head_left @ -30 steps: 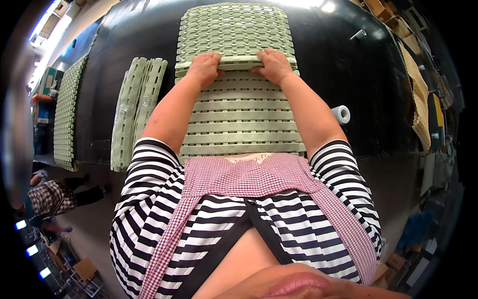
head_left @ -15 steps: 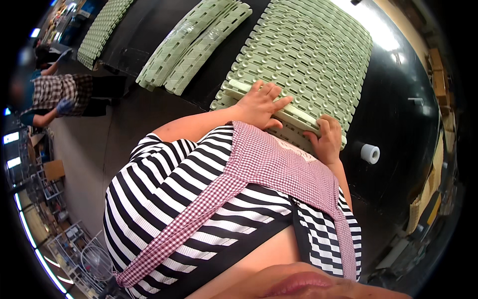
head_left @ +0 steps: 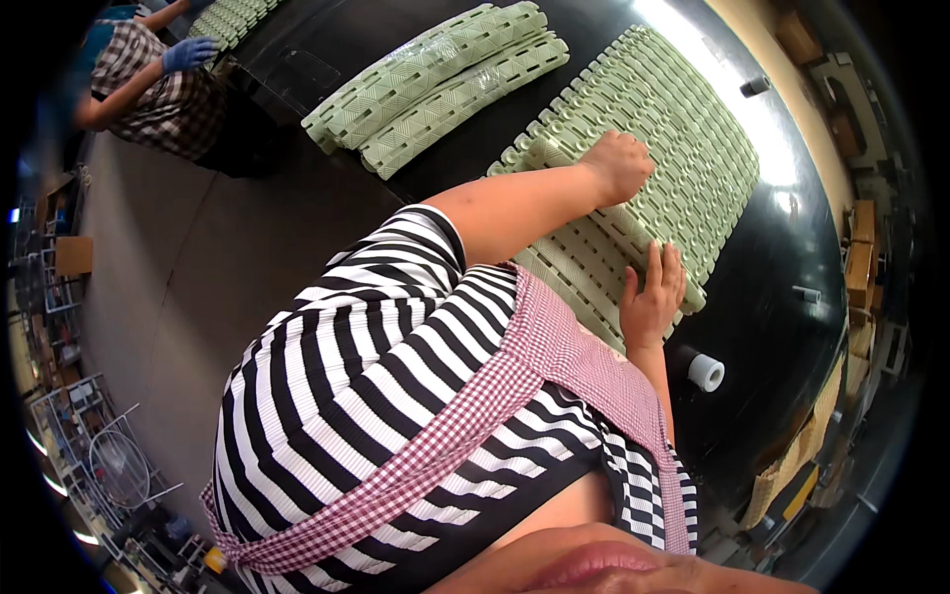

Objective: The person takes textured rubber mats from a box, places them on a work table, rolls them by hand, and secures them with tape.

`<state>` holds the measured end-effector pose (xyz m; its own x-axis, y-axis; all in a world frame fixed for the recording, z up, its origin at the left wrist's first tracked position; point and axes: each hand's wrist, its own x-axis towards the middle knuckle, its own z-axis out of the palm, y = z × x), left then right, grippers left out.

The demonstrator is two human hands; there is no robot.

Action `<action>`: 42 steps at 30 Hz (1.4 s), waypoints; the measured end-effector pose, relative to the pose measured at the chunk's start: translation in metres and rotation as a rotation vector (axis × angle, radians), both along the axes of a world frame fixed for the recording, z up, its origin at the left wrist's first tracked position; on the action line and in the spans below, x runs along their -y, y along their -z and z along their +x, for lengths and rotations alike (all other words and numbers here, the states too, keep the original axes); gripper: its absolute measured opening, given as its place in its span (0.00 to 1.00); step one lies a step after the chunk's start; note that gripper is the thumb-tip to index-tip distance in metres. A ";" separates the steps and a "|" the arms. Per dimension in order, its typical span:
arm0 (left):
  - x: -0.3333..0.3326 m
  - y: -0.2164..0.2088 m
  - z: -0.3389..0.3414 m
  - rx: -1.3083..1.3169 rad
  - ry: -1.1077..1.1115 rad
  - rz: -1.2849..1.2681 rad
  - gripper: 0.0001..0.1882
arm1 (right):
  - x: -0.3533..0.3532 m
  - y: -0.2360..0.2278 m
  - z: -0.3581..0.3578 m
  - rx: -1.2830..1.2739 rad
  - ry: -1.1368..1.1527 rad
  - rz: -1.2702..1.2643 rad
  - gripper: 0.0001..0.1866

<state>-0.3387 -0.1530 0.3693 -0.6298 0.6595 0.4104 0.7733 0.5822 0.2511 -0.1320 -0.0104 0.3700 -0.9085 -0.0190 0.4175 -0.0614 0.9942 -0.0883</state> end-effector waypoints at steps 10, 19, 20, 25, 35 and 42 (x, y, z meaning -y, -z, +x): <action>0.009 0.003 0.041 -0.018 0.128 -0.036 0.15 | -0.053 -0.004 -0.083 0.222 -0.006 -0.010 0.49; -0.022 -0.029 -0.023 0.205 0.171 -0.460 0.40 | -0.089 -0.006 -0.109 0.183 -0.101 0.004 0.47; -0.025 -0.027 -0.029 0.210 0.170 -0.413 0.40 | -0.092 -0.002 -0.111 0.159 -0.111 -0.023 0.45; -0.022 -0.015 -0.007 0.177 0.202 -0.346 0.25 | -0.081 -0.018 -0.080 0.185 -0.140 -0.103 0.38; 0.079 -0.017 0.114 0.267 0.377 -0.216 0.36 | -0.012 -0.033 0.035 0.365 -0.238 -0.388 0.29; 0.069 0.002 0.114 0.150 0.340 -0.065 0.34 | -0.045 -0.032 -0.012 0.514 -0.246 -0.429 0.22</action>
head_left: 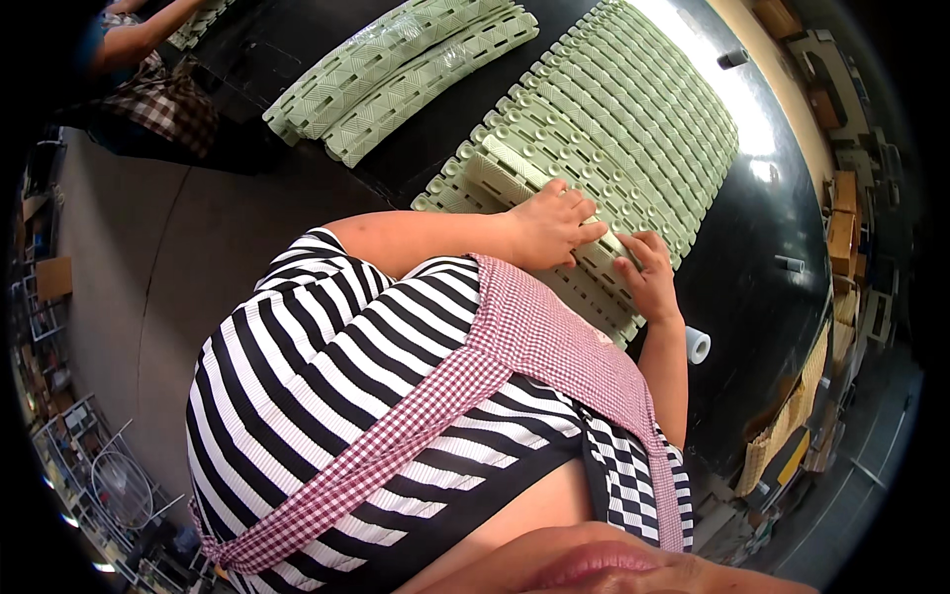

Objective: The person takes textured rubber mats from a box, places them on a work table, rolls them by hand, and secures them with tape.

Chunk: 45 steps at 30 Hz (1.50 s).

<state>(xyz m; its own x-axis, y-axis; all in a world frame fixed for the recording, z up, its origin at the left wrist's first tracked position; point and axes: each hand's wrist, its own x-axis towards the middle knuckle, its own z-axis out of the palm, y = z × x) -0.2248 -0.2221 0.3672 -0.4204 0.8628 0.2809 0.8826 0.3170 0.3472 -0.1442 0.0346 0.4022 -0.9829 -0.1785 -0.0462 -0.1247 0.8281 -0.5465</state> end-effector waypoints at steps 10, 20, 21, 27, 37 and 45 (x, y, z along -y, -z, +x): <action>0.060 -0.022 -0.040 0.048 -0.450 -0.304 0.28 | -0.028 0.041 0.087 -0.338 0.631 0.133 0.24; 0.100 0.002 -0.006 0.828 -0.624 0.422 0.30 | 0.017 0.028 0.102 -0.058 1.006 -0.795 0.37; 0.099 0.002 0.000 0.859 -0.609 0.481 0.29 | 0.014 0.025 0.103 -0.029 0.999 -0.830 0.36; 0.105 0.012 0.005 0.774 -0.558 0.451 0.27 | 0.004 0.034 0.103 -0.015 0.922 -0.474 0.40; 0.026 -0.022 -0.006 0.014 0.106 -0.135 0.30 | -0.024 0.038 0.050 -0.100 0.881 -0.292 0.43; -0.023 -0.026 -0.014 -0.069 -0.009 -0.191 0.38 | -0.114 0.048 0.060 -0.577 1.044 -0.665 0.30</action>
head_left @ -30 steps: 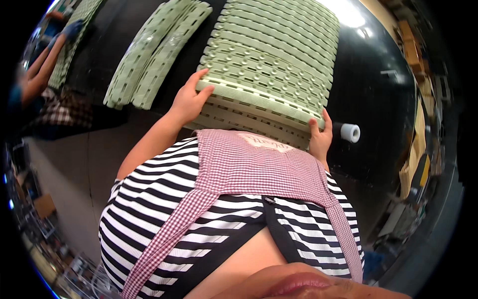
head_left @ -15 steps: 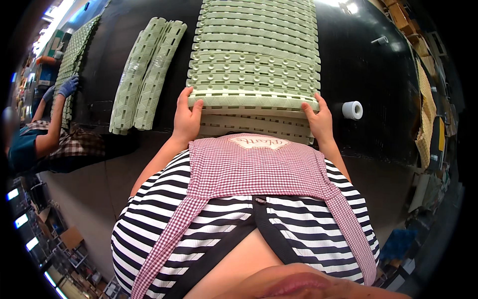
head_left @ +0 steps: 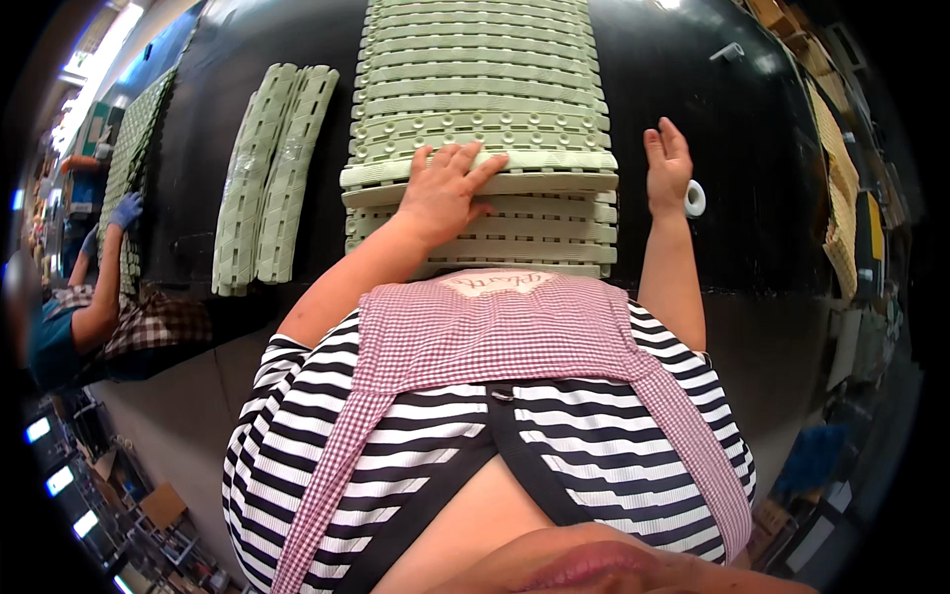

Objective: The person takes textured rubber mats from a box, places them on a work table, rolls them by hand, and secures them with tape.

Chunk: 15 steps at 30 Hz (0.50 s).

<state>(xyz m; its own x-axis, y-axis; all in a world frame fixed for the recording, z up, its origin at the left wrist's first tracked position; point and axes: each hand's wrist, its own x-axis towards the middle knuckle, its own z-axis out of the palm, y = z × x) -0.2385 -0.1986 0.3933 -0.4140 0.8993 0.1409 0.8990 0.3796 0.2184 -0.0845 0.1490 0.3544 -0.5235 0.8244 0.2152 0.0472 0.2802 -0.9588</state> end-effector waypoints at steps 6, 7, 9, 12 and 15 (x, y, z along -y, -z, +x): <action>-0.005 0.000 -0.008 -0.011 0.016 -0.001 0.41 | -0.123 -0.036 0.108 0.658 0.130 -0.111 0.28; -0.004 0.003 -0.009 -0.034 0.023 0.012 0.43 | -0.132 -0.027 0.113 0.721 0.057 -0.130 0.30; -0.006 0.004 -0.008 -0.035 0.022 -0.018 0.43 | -0.133 -0.014 0.116 0.895 0.000 -0.103 0.30; -0.007 0.003 -0.009 -0.033 0.021 -0.041 0.43 | -0.122 0.008 0.112 0.793 -0.088 -0.147 0.20; -0.009 -0.002 -0.007 -0.018 0.040 -0.044 0.42 | -0.118 0.016 0.109 0.976 0.030 -0.164 0.15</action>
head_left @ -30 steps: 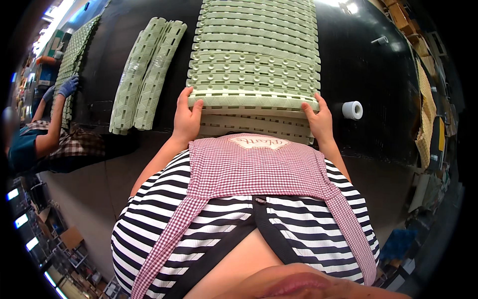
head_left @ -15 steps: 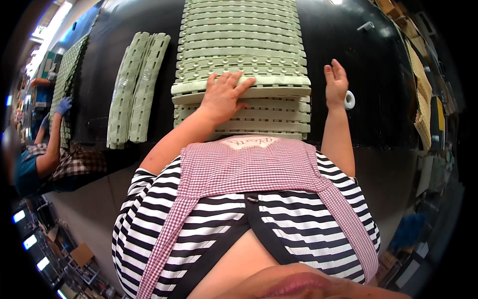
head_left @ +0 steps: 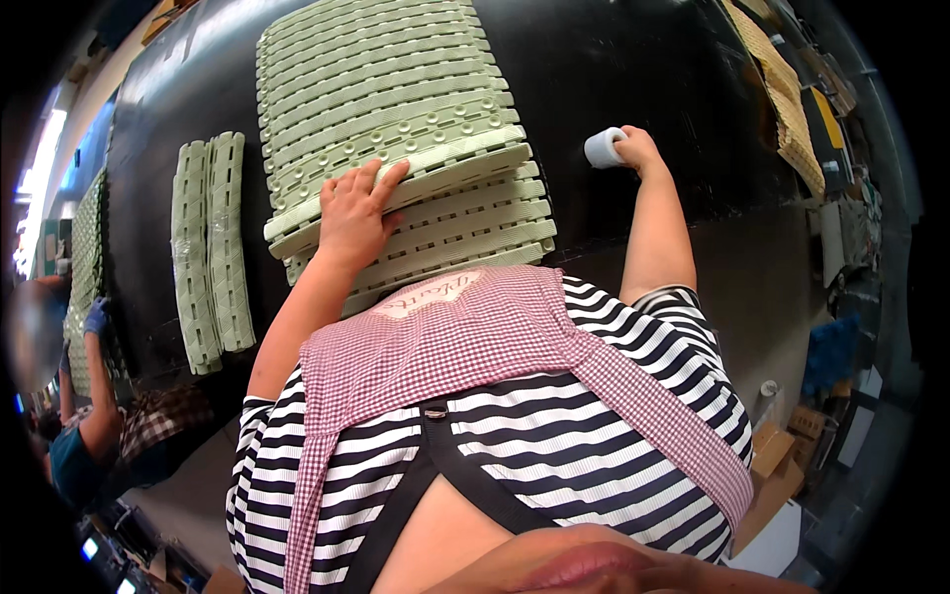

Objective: The person takes textured rubber mats from a box, places them on a work table, rolls them by hand, and secures them with tape.

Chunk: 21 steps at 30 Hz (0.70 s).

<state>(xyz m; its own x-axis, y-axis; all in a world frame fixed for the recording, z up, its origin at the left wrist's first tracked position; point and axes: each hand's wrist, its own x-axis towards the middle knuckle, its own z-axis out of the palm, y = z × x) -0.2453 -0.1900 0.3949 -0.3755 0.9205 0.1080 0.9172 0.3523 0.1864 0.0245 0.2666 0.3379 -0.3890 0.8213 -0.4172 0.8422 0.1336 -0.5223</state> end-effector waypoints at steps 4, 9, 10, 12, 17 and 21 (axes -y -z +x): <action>0.004 0.000 -0.002 0.011 -0.019 0.017 0.43 | 0.088 -0.055 -0.054 -1.138 -0.196 -0.656 0.14; 0.008 -0.001 -0.006 0.059 -0.013 0.031 0.44 | 0.206 -0.078 -0.154 -1.124 -0.596 -0.748 0.16; 0.007 -0.003 -0.007 0.115 -0.014 0.074 0.45 | 0.223 -0.077 -0.170 -1.072 -0.643 -0.682 0.10; 0.008 -0.009 -0.009 0.171 -0.030 0.120 0.49 | 0.240 -0.054 -0.198 -0.969 -0.646 -0.522 0.07; 0.019 -0.027 -0.020 0.605 -0.069 0.512 0.45 | 0.252 -0.033 -0.223 -0.812 -0.612 -0.350 0.09; 0.007 -0.052 -0.025 0.298 0.025 0.538 0.19 | 0.252 -0.032 -0.223 -0.716 -0.664 -0.288 0.11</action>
<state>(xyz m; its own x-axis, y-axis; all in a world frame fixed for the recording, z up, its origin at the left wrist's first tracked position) -0.2701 -0.1970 0.4473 -0.4403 0.7747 0.4537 0.8050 0.1169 0.5816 -0.1989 0.0150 0.3696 -0.9657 0.2538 -0.0555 0.1209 0.2501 -0.9606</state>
